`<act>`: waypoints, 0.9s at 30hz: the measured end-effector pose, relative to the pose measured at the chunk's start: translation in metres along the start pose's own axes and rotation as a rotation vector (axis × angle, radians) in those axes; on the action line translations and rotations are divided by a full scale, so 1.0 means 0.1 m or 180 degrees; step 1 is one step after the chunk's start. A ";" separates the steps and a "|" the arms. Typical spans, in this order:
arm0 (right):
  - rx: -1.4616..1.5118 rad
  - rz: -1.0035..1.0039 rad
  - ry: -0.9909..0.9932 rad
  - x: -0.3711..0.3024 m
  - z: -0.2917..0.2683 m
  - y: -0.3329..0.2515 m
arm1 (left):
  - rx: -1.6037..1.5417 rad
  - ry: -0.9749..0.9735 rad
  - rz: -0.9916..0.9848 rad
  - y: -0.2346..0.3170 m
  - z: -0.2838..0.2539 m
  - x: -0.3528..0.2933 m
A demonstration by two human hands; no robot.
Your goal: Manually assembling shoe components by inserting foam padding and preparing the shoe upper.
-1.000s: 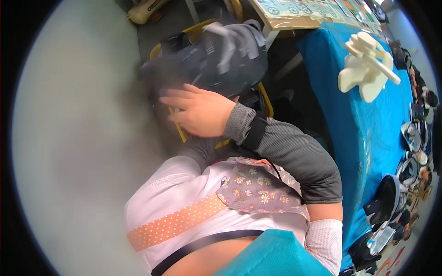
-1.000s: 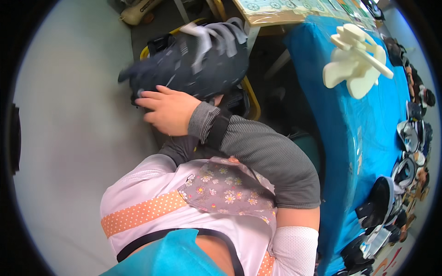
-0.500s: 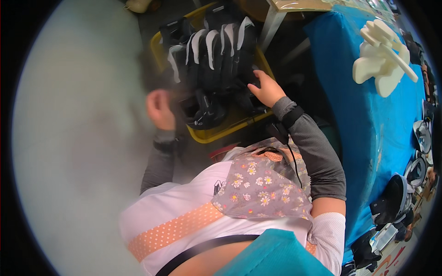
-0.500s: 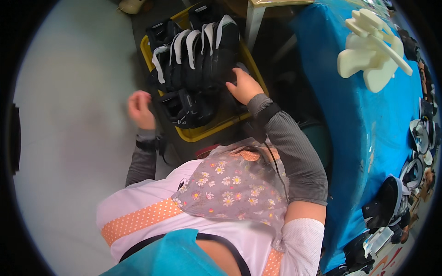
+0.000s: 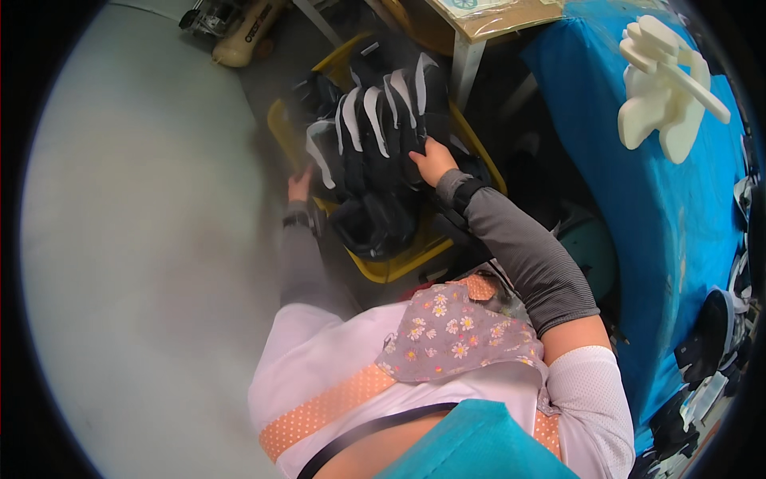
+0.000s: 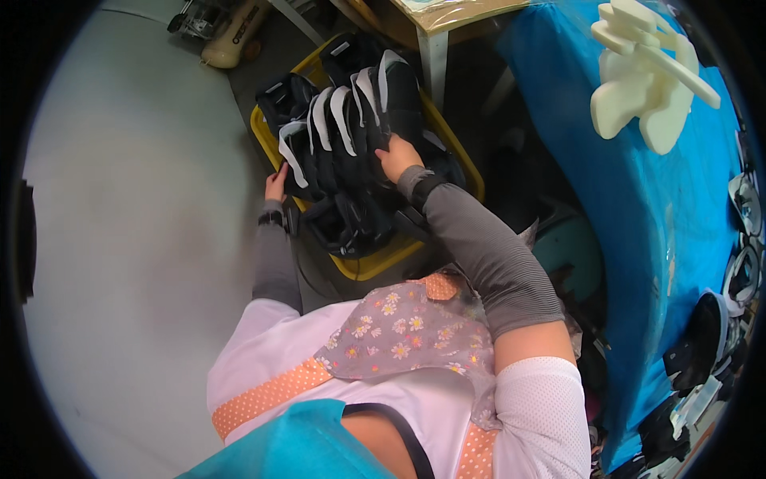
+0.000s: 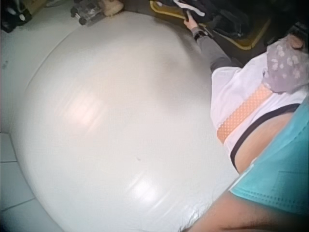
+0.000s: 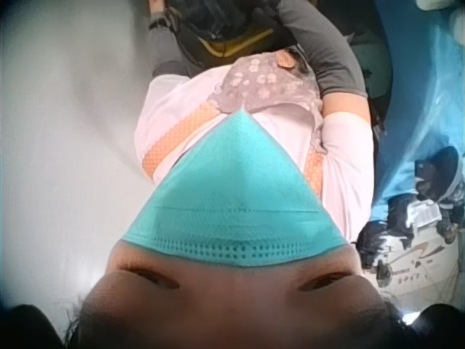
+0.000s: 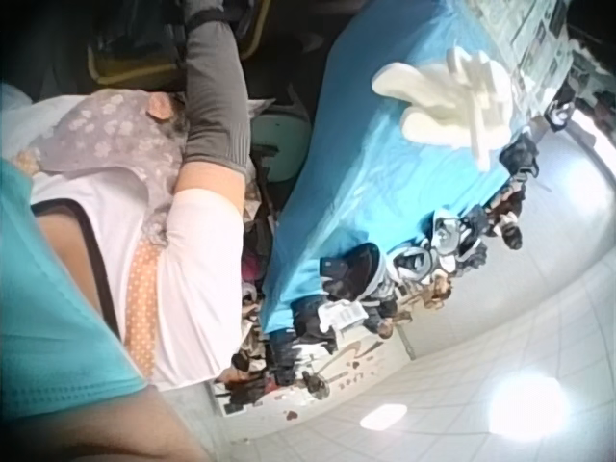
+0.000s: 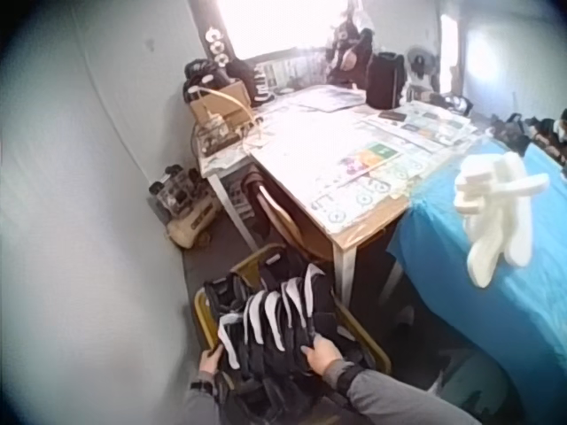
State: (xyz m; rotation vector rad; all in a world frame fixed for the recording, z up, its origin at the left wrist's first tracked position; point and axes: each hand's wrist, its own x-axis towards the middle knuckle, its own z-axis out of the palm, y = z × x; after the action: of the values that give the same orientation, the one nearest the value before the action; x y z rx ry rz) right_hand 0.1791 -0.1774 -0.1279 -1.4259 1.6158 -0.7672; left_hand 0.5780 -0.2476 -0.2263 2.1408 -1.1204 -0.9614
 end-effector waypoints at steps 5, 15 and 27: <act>-0.0223 0.0632 0.0539 0.29 -0.30 0.50 | 0.0948 -0.0394 0.0674 0.46 0.24 -0.97; -0.0952 0.1675 -0.0188 0.61 0.09 0.46 | 0.2839 -0.1173 -0.0098 0.79 0.44 -0.67; -0.0634 -0.0652 0.1186 0.08 -0.86 -0.63 | 0.2861 -0.0828 0.1482 1.64 0.13 -1.12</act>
State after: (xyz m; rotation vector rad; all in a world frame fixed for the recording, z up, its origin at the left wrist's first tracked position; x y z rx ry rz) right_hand 0.1338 -0.2026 -0.0346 -1.6841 1.8879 -1.0644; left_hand 0.4460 -0.2387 -0.0778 2.2067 -2.3945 -0.5624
